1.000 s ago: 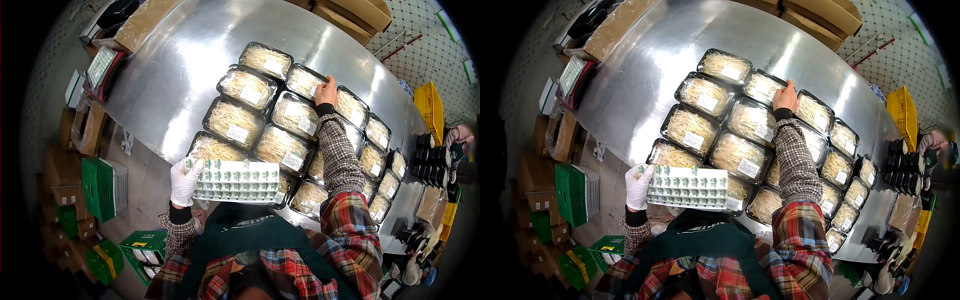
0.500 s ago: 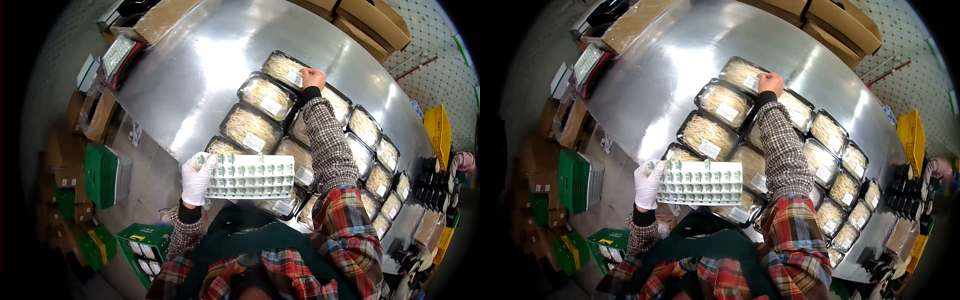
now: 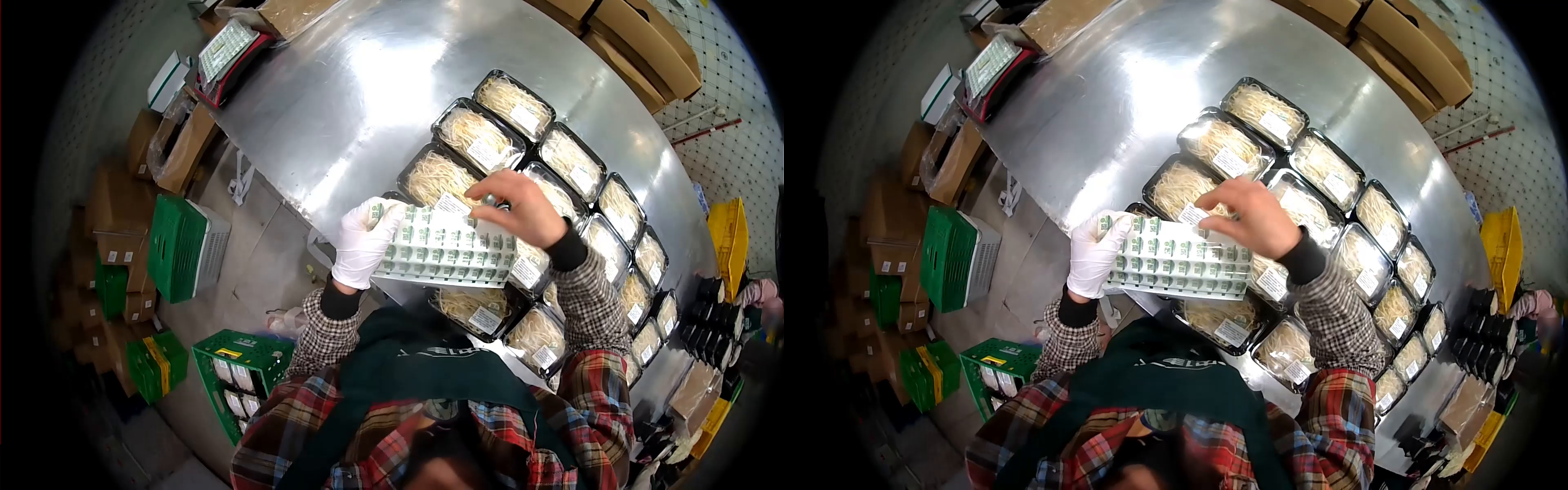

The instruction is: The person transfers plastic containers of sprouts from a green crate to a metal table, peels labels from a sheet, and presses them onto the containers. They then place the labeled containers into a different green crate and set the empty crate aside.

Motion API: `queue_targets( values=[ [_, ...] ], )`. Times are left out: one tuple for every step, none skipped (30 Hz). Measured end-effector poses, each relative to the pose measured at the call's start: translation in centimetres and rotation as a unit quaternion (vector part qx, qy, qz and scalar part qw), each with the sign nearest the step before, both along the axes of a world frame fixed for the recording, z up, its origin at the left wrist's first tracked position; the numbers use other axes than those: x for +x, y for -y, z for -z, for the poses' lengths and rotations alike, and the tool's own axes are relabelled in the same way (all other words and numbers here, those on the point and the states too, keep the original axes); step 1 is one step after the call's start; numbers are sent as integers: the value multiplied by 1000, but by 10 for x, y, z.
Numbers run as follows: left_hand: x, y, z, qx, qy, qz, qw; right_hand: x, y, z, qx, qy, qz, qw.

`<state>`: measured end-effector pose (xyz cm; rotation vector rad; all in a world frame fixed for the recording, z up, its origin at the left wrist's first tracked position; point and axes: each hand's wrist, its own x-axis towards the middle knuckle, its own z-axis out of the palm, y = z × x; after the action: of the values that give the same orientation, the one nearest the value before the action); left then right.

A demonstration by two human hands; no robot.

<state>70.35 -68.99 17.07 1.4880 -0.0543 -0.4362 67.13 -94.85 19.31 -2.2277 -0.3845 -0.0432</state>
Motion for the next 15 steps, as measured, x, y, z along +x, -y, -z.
queue_targets(
  values=[
    [-1,2,-3,-3,-5,3,1000,-7,-8,-5,-85,92,-3,992],
    [-2,3,-4,0,-9,9,1000,-15,-13,-12,-129,71,6,989],
    [-2,2,-4,3,-11,13,1000,-19,-16,-9,-141,106,22,984],
    [-1,2,-5,7,-14,16,1000,-24,-17,-13,-144,119,38,982],
    [-2,1,-5,13,-1,16,1000,-27,-19,-16,-144,133,52,979],
    [-3,-1,-4,21,11,14,1000,-27,-21,-16,-64,120,99,986],
    [-5,-3,-3,31,22,11,999,-28,-21,-14,17,104,144,984],
    [-7,-2,-3,46,57,11,997,-29,-22,-12,132,3,183,974],
    [-10,-2,-6,58,77,21,995,-30,-27,-14,181,-39,155,971],
    [-13,-1,-6,62,90,30,994,-30,-41,-19,166,-22,133,977],
    [-14,-1,-7,66,104,42,991,-29,-57,-24,151,-4,113,982],
    [-14,-1,-9,70,103,43,991,-29,-65,-17,53,40,93,994],
    [-16,-2,-11,72,102,44,991,-31,-76,-22,-14,73,98,992],
    [-18,-3,-12,75,99,45,991,-33,-83,-21,-40,98,99,989],
    [-18,-4,-12,74,94,45,992,-34,-89,-17,-67,121,99,985]
  ],
)
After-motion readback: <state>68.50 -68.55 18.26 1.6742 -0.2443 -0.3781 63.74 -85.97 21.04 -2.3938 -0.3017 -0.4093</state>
